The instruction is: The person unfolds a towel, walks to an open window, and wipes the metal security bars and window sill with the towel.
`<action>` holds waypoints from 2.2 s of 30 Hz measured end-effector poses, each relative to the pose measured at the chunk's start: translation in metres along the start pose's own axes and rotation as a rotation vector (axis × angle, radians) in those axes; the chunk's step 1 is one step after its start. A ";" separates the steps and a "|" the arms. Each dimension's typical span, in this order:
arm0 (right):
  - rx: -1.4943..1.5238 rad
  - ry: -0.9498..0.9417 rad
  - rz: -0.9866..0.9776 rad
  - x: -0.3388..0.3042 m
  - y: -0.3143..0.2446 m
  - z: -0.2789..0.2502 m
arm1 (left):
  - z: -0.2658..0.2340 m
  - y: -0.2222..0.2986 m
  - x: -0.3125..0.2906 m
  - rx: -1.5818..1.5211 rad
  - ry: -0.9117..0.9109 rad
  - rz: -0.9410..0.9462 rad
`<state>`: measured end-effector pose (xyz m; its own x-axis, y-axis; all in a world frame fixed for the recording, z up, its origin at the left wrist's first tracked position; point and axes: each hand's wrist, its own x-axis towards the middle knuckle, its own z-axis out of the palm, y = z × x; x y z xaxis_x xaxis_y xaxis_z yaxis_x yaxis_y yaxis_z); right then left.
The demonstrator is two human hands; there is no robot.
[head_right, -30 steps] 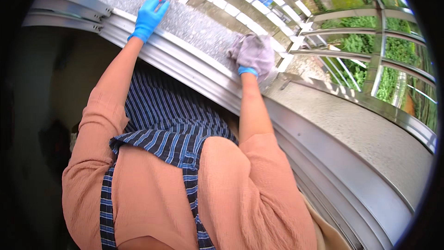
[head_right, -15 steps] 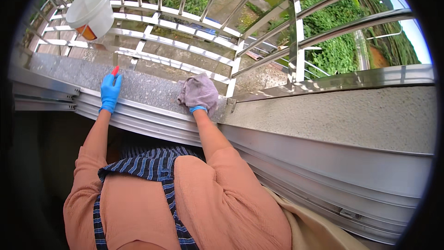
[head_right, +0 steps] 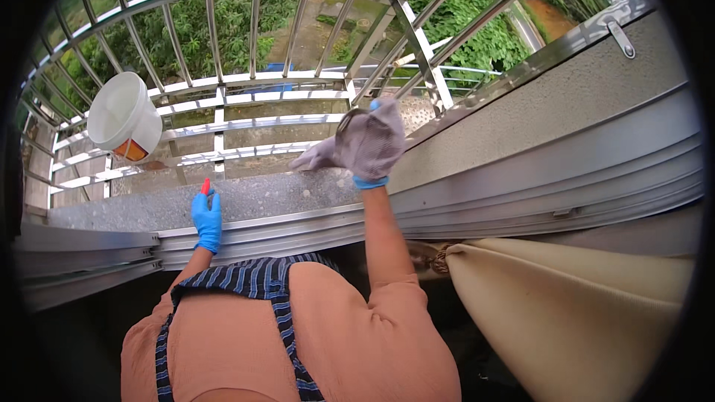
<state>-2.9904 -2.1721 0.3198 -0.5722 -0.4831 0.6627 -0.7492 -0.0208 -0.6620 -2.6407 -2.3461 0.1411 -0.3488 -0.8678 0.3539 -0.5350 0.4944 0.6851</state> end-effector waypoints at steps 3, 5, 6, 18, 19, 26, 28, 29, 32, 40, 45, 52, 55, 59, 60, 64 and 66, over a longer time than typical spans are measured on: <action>-0.558 0.084 -0.139 0.071 -0.066 -0.047 | -0.005 0.015 0.018 -0.072 -0.041 0.085; -0.977 0.128 -0.250 0.098 -0.017 -0.091 | -0.003 0.022 0.033 -0.091 -0.113 0.090; -0.975 0.131 -0.236 0.118 -0.009 -0.080 | 0.002 0.015 0.039 -0.082 -0.120 0.097; -1.399 -0.420 0.396 0.179 0.024 -0.063 | 0.048 0.006 0.097 -0.184 -0.182 0.057; -1.410 -0.463 0.405 0.179 0.018 -0.066 | 0.050 0.009 0.103 -0.140 -0.183 0.072; -1.433 -0.202 0.264 0.145 -0.013 -0.058 | 0.065 -0.019 0.117 0.048 -0.145 0.194; -1.459 -0.203 0.218 0.140 -0.020 -0.061 | 0.062 -0.023 0.121 0.051 -0.232 0.050; -1.386 -0.132 0.272 0.135 -0.035 -0.056 | 0.063 -0.031 0.120 0.096 -0.269 0.056; -1.455 -0.114 0.039 0.122 -0.043 -0.047 | 0.058 -0.038 0.112 0.063 -0.233 0.081; -1.135 -0.608 0.184 0.063 -0.076 -0.017 | 0.048 -0.049 0.094 -0.017 -0.265 0.054; -1.102 -0.032 -0.143 -0.001 0.051 -0.029 | 0.042 -0.033 0.097 -0.123 -0.241 0.096; -1.097 -0.037 -0.162 0.153 -0.107 -0.019 | 0.029 -0.037 0.090 -0.002 -0.226 0.116; -1.381 -0.297 0.001 0.200 -0.043 -0.018 | 0.040 -0.048 0.080 0.046 -0.277 0.131; -1.402 -0.263 0.457 0.240 0.033 0.005 | 0.044 -0.056 0.068 0.007 -0.289 0.102; -1.347 -0.245 0.433 0.250 0.064 -0.012 | 0.049 -0.054 0.069 0.004 -0.306 0.111; -1.267 -0.261 0.594 0.213 0.076 -0.011 | 0.048 -0.041 0.068 0.075 -0.304 0.089; -1.215 -0.245 0.660 0.204 0.062 -0.004 | 0.049 -0.043 0.072 0.080 -0.293 0.076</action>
<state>-3.1544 -2.2688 0.4155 -0.9497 -0.2477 0.1915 -0.2575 0.9659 -0.0278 -2.6804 -2.4272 0.1064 -0.5906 -0.7829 0.1957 -0.5541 0.5697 0.6070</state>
